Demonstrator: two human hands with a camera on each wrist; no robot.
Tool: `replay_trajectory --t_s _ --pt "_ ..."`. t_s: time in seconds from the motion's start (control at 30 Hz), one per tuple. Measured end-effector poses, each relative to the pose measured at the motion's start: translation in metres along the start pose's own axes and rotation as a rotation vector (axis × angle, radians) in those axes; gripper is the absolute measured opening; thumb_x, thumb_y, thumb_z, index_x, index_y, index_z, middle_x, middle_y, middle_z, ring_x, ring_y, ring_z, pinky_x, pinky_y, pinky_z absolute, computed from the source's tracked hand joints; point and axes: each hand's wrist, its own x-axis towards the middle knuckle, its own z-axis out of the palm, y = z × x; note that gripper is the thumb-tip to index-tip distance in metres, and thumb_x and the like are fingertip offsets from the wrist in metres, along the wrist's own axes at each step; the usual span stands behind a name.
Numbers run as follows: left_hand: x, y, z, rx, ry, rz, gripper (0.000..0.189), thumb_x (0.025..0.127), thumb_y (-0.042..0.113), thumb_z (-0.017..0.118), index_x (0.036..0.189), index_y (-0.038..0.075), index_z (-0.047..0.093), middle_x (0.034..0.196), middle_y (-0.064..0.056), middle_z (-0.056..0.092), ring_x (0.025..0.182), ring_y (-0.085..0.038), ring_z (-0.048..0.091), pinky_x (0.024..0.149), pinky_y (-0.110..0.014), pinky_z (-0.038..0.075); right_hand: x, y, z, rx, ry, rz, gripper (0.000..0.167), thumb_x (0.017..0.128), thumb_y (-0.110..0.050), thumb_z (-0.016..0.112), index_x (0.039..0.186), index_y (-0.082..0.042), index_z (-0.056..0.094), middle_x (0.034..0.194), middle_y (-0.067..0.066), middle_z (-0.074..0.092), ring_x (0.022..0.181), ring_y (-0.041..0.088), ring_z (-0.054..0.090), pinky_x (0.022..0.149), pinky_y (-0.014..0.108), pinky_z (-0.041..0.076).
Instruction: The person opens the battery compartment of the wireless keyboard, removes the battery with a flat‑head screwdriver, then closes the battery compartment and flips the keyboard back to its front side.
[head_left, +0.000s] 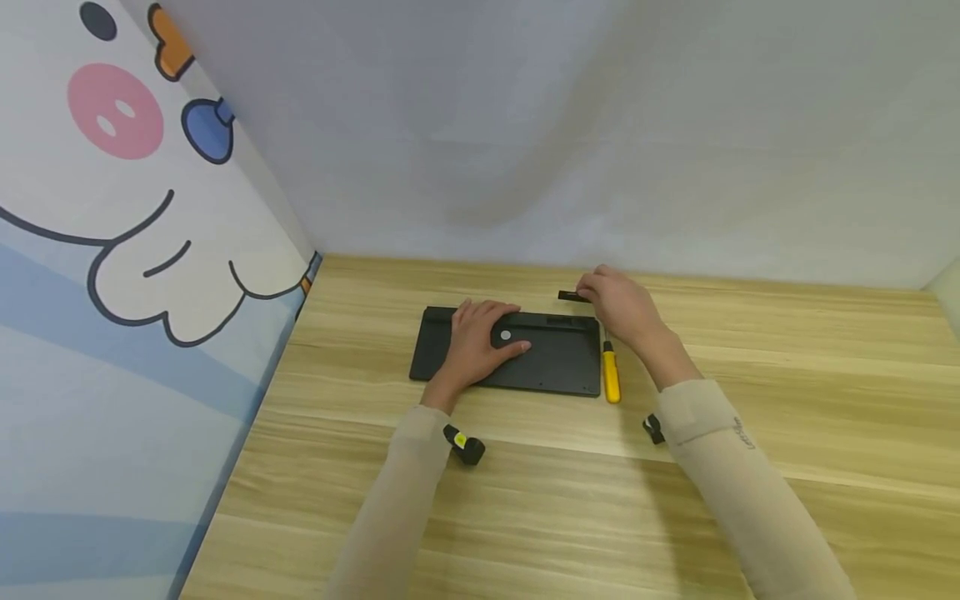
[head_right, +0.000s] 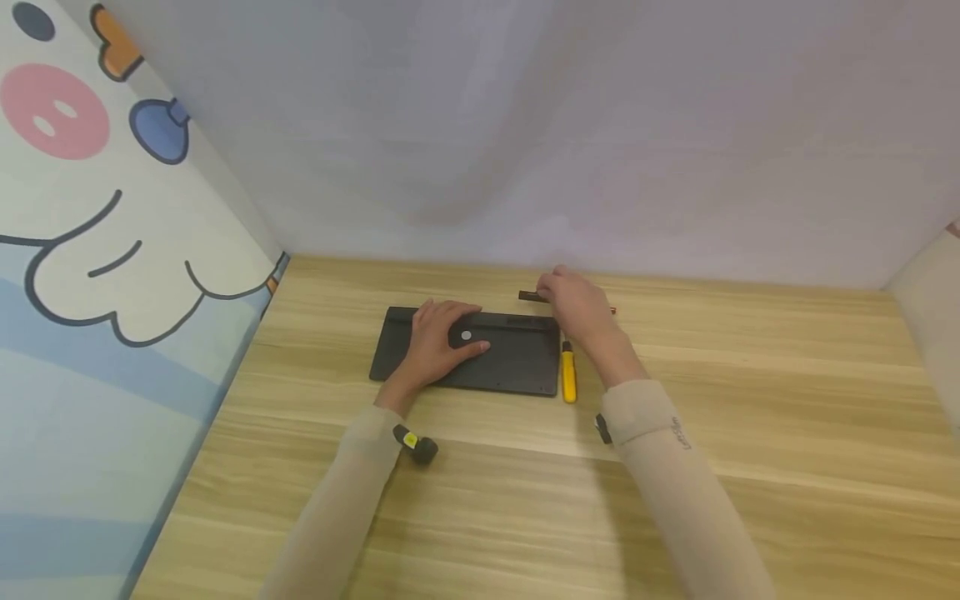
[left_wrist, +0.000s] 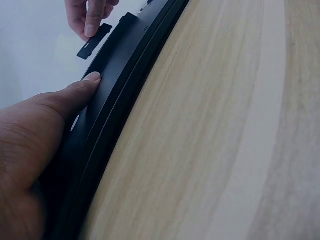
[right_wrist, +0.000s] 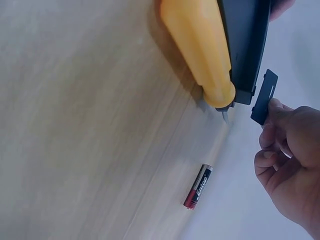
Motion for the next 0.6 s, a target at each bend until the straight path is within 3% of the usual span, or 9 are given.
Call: replay_trajectory --t_s 0.6 --pt "-0.001 0.0 0.0 0.014 0.0 -0.005 0.063 0.09 0.048 0.076 0.144 0.022 0.057 0.144 -0.004 0.06 0.142 -0.027 0.047 0.132 -0.052 0.009 -0.015 -0.01 0.002 0.024 0.031 -0.071 0.027 0.108 -0.021 0.052 0.115 -0.005 0.073 0.109 0.011 0.064 0.091 0.028 0.066 0.076 0.044 0.057"
